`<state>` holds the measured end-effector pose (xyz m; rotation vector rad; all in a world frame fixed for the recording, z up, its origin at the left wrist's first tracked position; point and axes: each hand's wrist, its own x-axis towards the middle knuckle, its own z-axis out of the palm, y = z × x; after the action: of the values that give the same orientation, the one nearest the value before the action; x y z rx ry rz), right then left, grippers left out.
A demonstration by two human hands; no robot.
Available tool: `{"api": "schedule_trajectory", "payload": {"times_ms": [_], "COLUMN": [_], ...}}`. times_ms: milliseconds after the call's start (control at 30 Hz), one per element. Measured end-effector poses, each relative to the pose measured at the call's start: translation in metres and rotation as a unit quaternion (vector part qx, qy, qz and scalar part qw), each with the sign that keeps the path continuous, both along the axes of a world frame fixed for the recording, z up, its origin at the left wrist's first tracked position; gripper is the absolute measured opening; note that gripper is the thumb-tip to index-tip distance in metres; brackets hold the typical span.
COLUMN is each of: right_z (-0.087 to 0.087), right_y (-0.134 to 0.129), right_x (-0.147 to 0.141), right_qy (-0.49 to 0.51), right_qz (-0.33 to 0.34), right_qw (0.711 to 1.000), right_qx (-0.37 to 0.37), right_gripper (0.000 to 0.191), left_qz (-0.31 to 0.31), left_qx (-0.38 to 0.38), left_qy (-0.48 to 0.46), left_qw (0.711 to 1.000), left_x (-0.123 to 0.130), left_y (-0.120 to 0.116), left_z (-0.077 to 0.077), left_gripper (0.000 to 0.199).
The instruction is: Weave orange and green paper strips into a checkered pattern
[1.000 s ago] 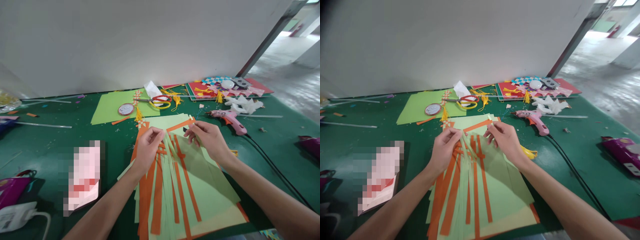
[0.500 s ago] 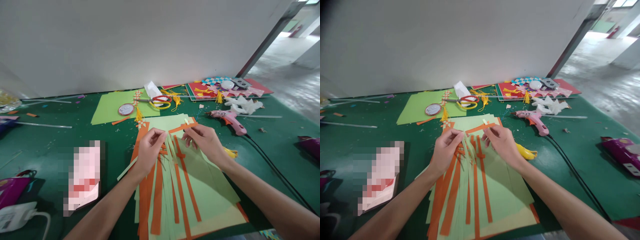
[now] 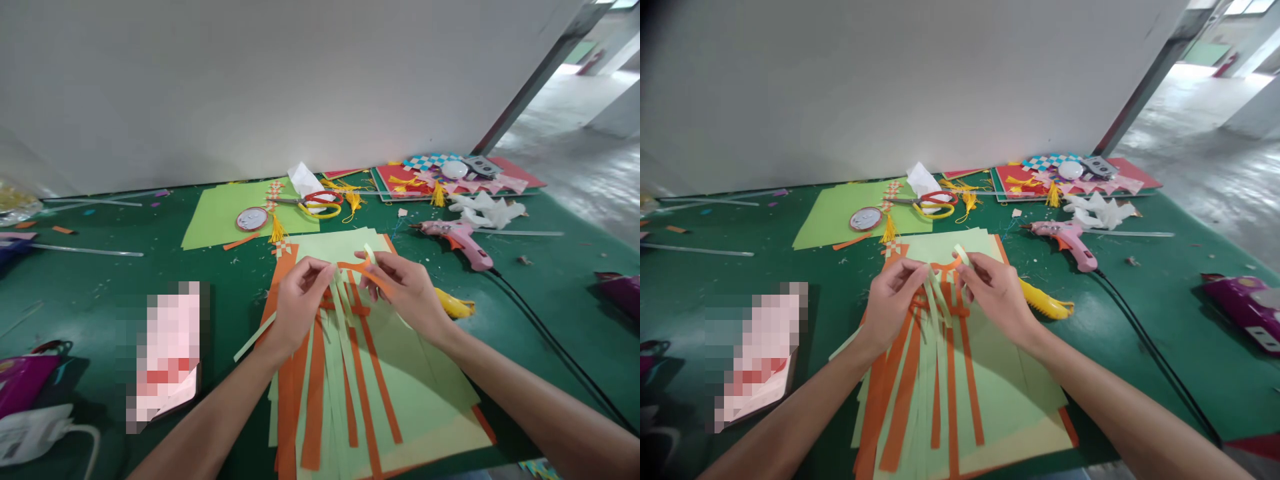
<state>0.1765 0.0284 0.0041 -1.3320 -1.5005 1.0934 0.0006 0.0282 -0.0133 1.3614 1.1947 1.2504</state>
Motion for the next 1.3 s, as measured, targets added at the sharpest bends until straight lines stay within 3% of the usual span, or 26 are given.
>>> {"api": "schedule_trajectory", "payload": {"times_ms": [700,967,1300], "right_z": [-0.007,-0.01,-0.015], "right_y": [0.001,0.0,-0.005], "right_x": [0.003,0.0,-0.004], "right_qy": [-0.089,-0.138,-0.175], "right_qz": [-0.057,-0.053,0.008], "right_qw": [0.994,0.988,0.979], "right_qx": [0.034,0.04,0.102], "right_gripper": [0.033,0.036,0.031], "left_qz": [0.035,0.022,0.019], "left_qx": [-0.002,-0.004,0.002], "left_qy": [-0.015,0.009,0.029], "left_qw": [0.999,1.0,0.999], "left_x": [-0.001,0.001,0.003], "left_y": [0.002,-0.001,-0.004], "left_z": [-0.004,0.0,0.001], "left_gripper": [0.02,0.018,0.02]}}
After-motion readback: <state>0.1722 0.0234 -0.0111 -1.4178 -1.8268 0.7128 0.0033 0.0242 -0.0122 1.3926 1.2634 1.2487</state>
